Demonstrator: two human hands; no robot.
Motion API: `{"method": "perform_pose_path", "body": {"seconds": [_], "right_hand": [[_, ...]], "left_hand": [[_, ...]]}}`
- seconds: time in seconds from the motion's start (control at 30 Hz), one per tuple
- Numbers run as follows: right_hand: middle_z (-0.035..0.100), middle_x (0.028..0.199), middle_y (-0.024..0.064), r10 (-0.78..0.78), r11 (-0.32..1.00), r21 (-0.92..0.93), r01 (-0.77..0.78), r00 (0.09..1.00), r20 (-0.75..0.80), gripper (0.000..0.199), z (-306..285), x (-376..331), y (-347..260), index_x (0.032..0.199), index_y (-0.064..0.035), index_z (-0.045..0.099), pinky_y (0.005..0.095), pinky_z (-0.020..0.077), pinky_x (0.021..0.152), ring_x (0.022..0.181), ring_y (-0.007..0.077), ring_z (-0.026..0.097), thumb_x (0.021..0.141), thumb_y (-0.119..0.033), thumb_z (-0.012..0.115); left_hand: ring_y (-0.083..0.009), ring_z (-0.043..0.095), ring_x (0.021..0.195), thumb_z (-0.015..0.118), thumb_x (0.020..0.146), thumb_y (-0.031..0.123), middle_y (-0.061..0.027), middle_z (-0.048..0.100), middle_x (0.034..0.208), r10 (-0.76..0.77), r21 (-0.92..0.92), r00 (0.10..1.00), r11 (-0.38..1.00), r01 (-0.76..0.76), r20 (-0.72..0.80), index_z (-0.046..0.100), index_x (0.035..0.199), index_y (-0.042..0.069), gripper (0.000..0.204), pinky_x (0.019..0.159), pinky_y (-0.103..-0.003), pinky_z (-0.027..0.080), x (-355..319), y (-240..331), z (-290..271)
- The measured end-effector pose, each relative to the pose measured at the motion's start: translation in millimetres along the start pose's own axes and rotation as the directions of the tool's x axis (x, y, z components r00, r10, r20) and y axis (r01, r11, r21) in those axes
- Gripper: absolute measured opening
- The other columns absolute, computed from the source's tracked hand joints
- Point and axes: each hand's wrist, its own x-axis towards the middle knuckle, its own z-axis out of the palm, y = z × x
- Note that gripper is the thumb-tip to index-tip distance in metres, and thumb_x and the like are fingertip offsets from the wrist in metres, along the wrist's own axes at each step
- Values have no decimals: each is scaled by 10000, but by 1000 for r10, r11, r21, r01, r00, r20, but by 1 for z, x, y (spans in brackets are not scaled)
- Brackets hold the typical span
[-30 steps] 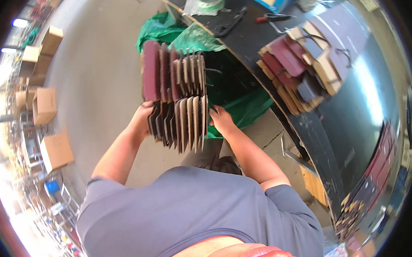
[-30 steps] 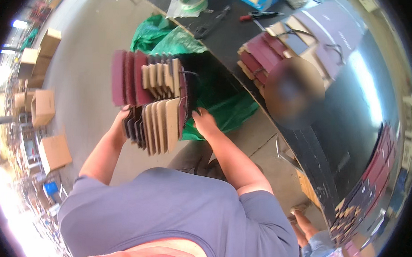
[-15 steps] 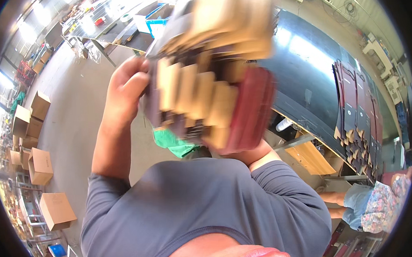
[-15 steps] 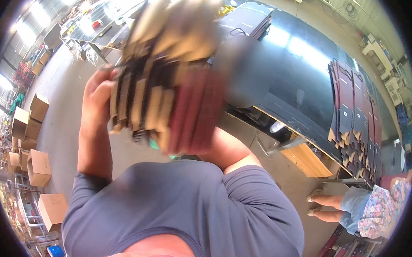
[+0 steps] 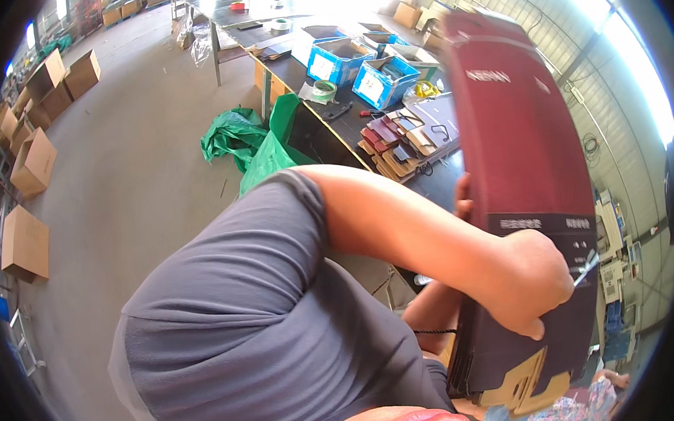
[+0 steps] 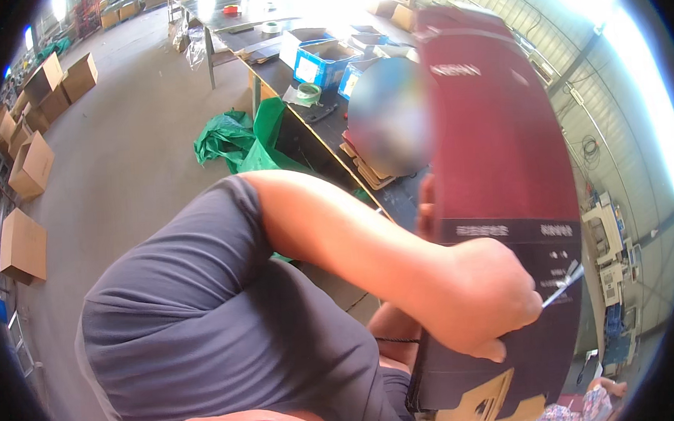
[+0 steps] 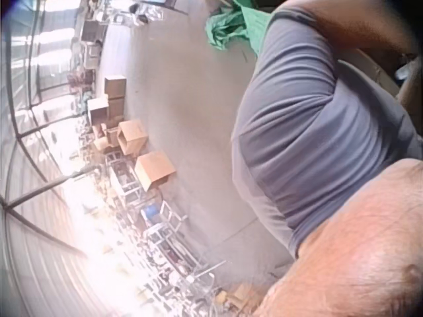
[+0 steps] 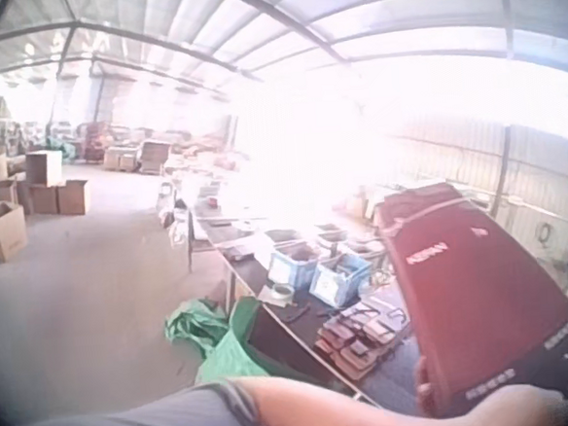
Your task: The person retrieves flat maroon cardboard pieces from a green bag, stacks them on a table, and uses a red marker to write on each piece. The person handles the cardboard one at a time, writing on the surface and placing each marked piece into a growing stack.
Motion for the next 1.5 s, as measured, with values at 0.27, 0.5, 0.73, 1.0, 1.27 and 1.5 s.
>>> {"method": "perform_pose_path", "body": {"seconds": [0.27,0.5,0.73,1.0,1.27,1.5], "right_hand": [[460,1412,175,-185,981,-117,152,911,-369,746,-175,-35,-61,1431,-174,422,471,430,951,1186,339,522,902,-698,369],[414,1477,184,-211,977,-139,161,818,-535,827,-290,-109,-94,1486,-207,381,486,402,984,1240,355,489,875,-763,374],[438,1469,142,-107,940,-267,-210,563,-819,852,-260,-108,-124,1555,-233,222,436,340,1056,1265,329,461,898,-757,359],[435,1414,141,-488,487,-801,-349,652,-580,795,-275,15,-127,1501,48,226,347,329,1086,1258,237,461,906,-205,689],[534,1299,87,-391,674,-703,-228,697,-601,908,-279,35,-139,1514,-40,240,322,380,1048,1180,196,517,820,-190,805],[534,1303,127,-356,718,-643,-266,653,-668,953,-269,30,-134,1526,-41,212,334,363,1063,1207,224,501,817,-259,810]], "left_hand": [[-341,635,683,795,626,534,-141,649,709,-71,-138,990,989,54,-121,659,731,28,534,613,-442,480,99,-197,9],[-325,664,735,830,640,425,-149,675,748,-170,-115,950,972,206,261,689,740,33,428,662,-440,515,144,-464,138],[-296,693,927,815,657,292,-157,717,916,-324,-158,846,893,421,423,736,950,31,400,803,-400,539,138,-473,168],[-311,604,1069,717,736,232,-153,651,1122,-397,-316,910,854,413,118,709,1078,74,377,929,-399,486,15,-530,15],[-397,442,1277,714,827,272,-158,451,1418,-962,306,187,120,944,-200,473,1365,40,634,1037,-468,412,-242,-608,51],[-423,541,1151,716,758,259,-276,536,1265,-924,145,54,-2,989,-378,502,1290,-27,640,981,-473,462,-244,-617,75]]}}
